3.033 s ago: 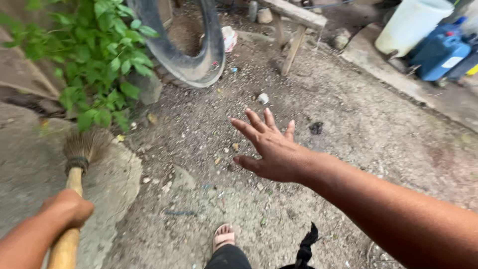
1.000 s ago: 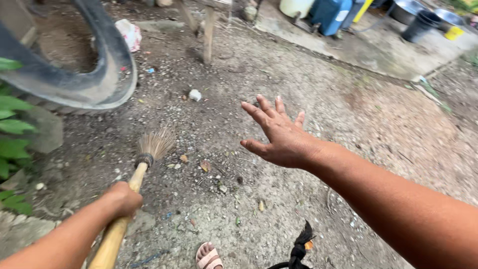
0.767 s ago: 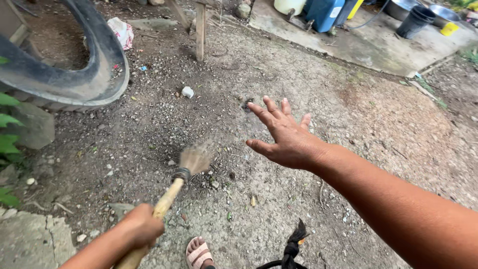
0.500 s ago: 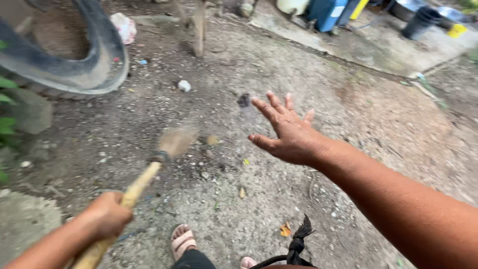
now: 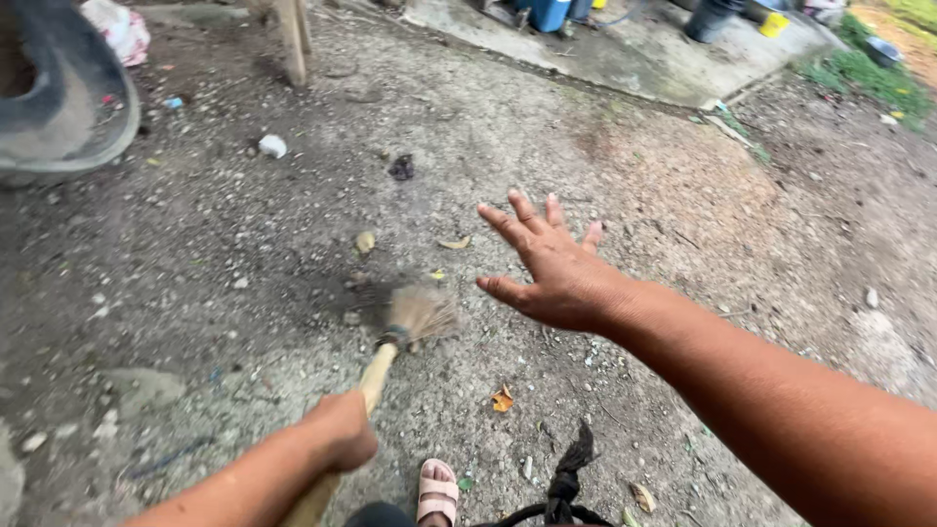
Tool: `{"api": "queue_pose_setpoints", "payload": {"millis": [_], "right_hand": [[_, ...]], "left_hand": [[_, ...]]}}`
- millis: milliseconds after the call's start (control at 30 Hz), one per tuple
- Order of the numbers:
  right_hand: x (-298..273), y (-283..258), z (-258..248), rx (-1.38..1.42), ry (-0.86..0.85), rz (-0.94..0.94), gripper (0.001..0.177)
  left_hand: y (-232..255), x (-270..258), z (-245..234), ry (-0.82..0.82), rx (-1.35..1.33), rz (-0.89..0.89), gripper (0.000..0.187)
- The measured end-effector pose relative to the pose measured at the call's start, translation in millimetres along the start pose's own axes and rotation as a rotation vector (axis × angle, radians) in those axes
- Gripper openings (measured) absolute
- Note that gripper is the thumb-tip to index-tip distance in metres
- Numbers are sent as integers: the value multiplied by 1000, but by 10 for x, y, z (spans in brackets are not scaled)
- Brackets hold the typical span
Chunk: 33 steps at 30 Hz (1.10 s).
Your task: The person sweeps dirt and debris across a concrete and dirt ground surface using a short-handled broom.
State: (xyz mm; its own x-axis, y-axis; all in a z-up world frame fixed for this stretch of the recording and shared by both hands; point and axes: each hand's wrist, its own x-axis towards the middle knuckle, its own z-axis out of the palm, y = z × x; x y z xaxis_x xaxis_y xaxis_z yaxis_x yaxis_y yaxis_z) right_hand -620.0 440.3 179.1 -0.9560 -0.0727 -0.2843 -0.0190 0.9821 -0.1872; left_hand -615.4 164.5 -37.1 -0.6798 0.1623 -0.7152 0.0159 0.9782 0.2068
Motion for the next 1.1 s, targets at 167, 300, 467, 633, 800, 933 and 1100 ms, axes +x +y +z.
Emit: {"api": "queue_pose_setpoints", "payload": {"millis": [167,300,467,633,800,933,1100], "right_hand": [[-143,-345,41,36,36,-57,87],[-377,-727,151,53,54,-114,87],[-866,-975,355,62,60,-106,88],[-1380,-1000,531,61,47,-22,88],[-1622,-1032,609,44,21,3,87],[-1758,-940,587,33,23,-16,86],[-2023,-481,487,69,108,41,89]], "left_hand": [[-317,-891,-122,-63,-436,46,30],[-825,-1626,-92,101,-437,-91,34],[-1726,-1998,137,168,-267,-291,35],[-1910,-1930,707,149,-118,-349,44],[-1289,-2228,1210,-18,-110,-225,67],[-938,-2354,1141,-31,-398,-33,38],[-659,-2079,1009,121,-197,6,35]]}}
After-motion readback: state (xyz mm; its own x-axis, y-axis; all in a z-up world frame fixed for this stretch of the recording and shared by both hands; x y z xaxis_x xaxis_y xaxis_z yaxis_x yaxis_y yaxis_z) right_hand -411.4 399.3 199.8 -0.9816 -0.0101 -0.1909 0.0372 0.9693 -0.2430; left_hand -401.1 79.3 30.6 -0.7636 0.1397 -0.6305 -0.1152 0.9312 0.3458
